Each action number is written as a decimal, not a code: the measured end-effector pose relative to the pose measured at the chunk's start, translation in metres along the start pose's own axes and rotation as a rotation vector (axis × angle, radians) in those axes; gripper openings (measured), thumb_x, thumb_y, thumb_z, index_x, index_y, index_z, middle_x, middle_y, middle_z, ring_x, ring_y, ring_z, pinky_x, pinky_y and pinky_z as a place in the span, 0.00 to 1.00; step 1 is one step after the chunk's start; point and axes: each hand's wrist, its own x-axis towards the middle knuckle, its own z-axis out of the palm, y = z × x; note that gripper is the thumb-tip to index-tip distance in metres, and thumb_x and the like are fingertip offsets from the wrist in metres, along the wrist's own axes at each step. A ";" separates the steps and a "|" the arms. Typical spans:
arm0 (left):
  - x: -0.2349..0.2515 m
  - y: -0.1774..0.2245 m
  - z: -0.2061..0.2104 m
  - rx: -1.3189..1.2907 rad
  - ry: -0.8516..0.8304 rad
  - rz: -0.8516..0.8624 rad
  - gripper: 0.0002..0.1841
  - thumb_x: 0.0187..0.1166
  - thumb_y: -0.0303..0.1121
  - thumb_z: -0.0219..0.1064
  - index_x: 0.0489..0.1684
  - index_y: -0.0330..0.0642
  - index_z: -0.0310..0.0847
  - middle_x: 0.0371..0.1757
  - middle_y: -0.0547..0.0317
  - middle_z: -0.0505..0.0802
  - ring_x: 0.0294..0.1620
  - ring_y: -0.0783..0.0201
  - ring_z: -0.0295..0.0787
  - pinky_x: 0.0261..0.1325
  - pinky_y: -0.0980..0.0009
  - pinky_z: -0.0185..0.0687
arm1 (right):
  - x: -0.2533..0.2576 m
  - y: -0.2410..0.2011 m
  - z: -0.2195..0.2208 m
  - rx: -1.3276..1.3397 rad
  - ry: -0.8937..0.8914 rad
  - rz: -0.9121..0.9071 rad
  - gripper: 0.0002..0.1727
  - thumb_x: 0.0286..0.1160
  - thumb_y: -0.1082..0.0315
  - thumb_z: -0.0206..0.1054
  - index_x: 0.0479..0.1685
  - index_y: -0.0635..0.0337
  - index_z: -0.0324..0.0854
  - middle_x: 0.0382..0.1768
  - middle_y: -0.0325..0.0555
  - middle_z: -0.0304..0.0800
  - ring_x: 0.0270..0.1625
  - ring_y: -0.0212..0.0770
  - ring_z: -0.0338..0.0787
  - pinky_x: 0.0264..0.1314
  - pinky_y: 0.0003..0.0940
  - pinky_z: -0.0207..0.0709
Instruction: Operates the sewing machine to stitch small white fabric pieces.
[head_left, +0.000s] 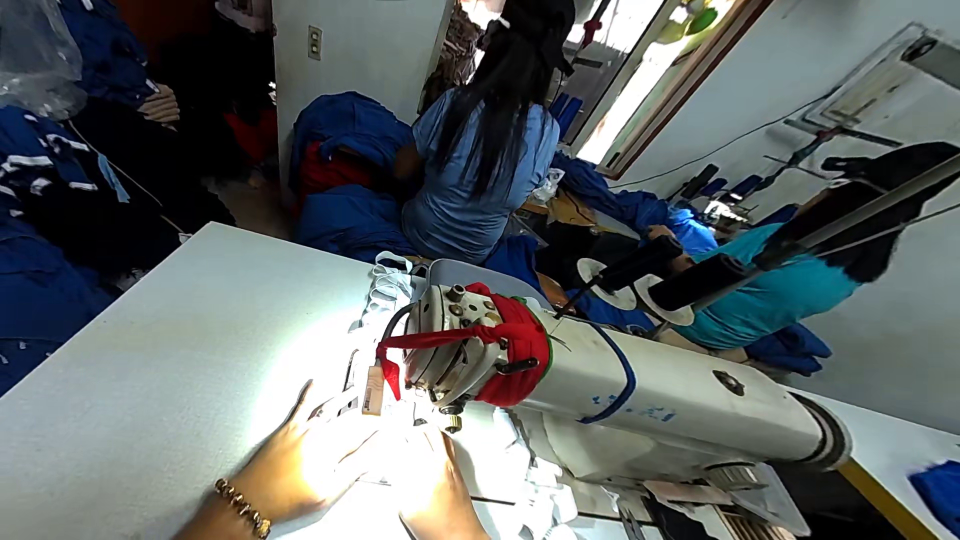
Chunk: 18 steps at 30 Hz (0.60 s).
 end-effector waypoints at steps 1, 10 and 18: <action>0.000 -0.001 0.002 0.004 0.032 0.017 0.26 0.89 0.55 0.42 0.78 0.71 0.79 0.75 0.79 0.86 0.88 0.61 0.66 0.91 0.38 0.42 | 0.000 0.000 -0.001 0.008 -0.005 0.005 0.19 0.64 0.64 0.69 0.53 0.61 0.92 0.53 0.55 0.92 0.60 0.56 0.89 0.65 0.48 0.81; 0.002 0.001 -0.002 -0.044 -0.021 -0.002 0.26 0.90 0.56 0.42 0.81 0.69 0.76 0.77 0.75 0.85 0.89 0.59 0.65 0.90 0.32 0.37 | -0.011 0.001 -0.039 -0.008 0.050 -0.133 0.13 0.68 0.67 0.69 0.45 0.65 0.94 0.55 0.57 0.94 0.61 0.55 0.92 0.67 0.49 0.83; 0.002 0.001 -0.004 -0.053 0.002 0.010 0.26 0.90 0.55 0.42 0.80 0.70 0.77 0.75 0.73 0.87 0.89 0.57 0.65 0.89 0.32 0.38 | -0.031 0.060 -0.182 -0.263 0.318 -0.107 0.15 0.78 0.68 0.65 0.53 0.71 0.89 0.42 0.64 0.92 0.46 0.55 0.90 0.53 0.44 0.84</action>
